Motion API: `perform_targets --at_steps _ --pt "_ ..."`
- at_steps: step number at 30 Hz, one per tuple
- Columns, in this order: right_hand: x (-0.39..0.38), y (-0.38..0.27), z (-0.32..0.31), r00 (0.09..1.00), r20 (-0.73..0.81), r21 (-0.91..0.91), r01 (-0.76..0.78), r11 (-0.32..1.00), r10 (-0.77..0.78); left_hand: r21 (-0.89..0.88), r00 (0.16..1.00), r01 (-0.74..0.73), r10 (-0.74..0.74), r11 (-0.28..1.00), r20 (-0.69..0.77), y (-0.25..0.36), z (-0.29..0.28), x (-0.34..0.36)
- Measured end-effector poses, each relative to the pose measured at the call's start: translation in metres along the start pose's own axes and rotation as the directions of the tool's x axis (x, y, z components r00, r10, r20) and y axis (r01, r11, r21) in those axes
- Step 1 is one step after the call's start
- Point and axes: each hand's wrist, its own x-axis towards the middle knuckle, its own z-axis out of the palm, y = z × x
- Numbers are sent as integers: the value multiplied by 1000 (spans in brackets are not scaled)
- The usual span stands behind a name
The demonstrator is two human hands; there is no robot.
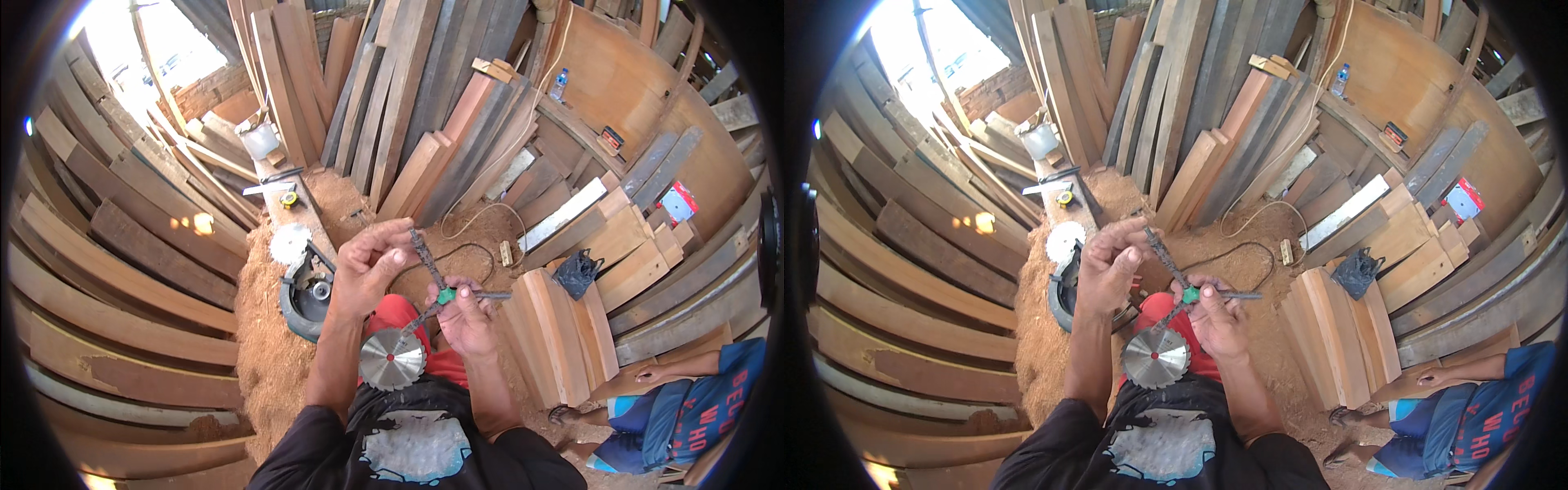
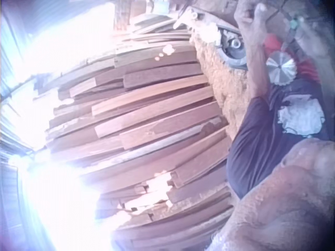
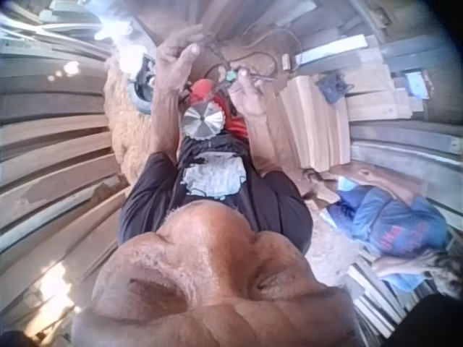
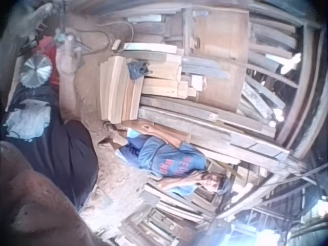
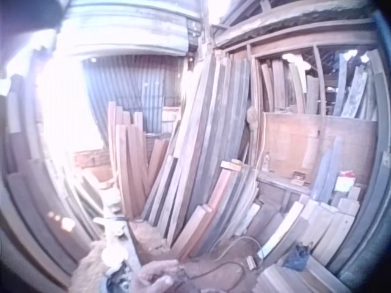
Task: The person removes a circular saw blade from its packaging and prepares to install it on a circular saw. They use a wrench to loosen the arbor nut and pliers to remove the old blade, then place the new blade onto the saw arbor.
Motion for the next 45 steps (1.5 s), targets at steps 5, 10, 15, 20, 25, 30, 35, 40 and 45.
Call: perform_targets --at_steps 5,10,15,20,25,30,35,40,45 --pt "-2 6 -1 999 -35 -51 -24 998 22 -43 1000 2 -1 999 13 -6 -19 -3" --pt "-4 16 -2 993 -77 -59 -91 994 87 -234 995 -32 10 972 -96 -28 -31 -8" --pt "-6 20 0 992 -123 -226 -63 972 36 -388 985 -84 17 918 -172 -48 -30 -11" --pt "-10 16 6 989 -143 -505 -38 862 -40 -365 984 -116 55 924 -172 -58 -39 -14" --pt "-12 13 14 979 -175 -656 -35 754 -107 -444 979 -72 -22 893 -203 -56 -31 -12" --pt "-23 10 12 972 -133 -806 7 592 -193 -308 959 -135 45 942 -281 -67 -31 -19" --pt "-26 4 18 970 -109 -801 42 597 -216 -527 968 -46 -92 849 -232 -69 -39 -15" --pt "-27 1 17 973 -114 -761 45 647 -201 -712 947 52 -260 700 -187 -71 -47 -19" --pt "-25 0 14 972 -146 -755 11 656 -185 -749 923 95 -341 656 -181 -72 -47 -18"
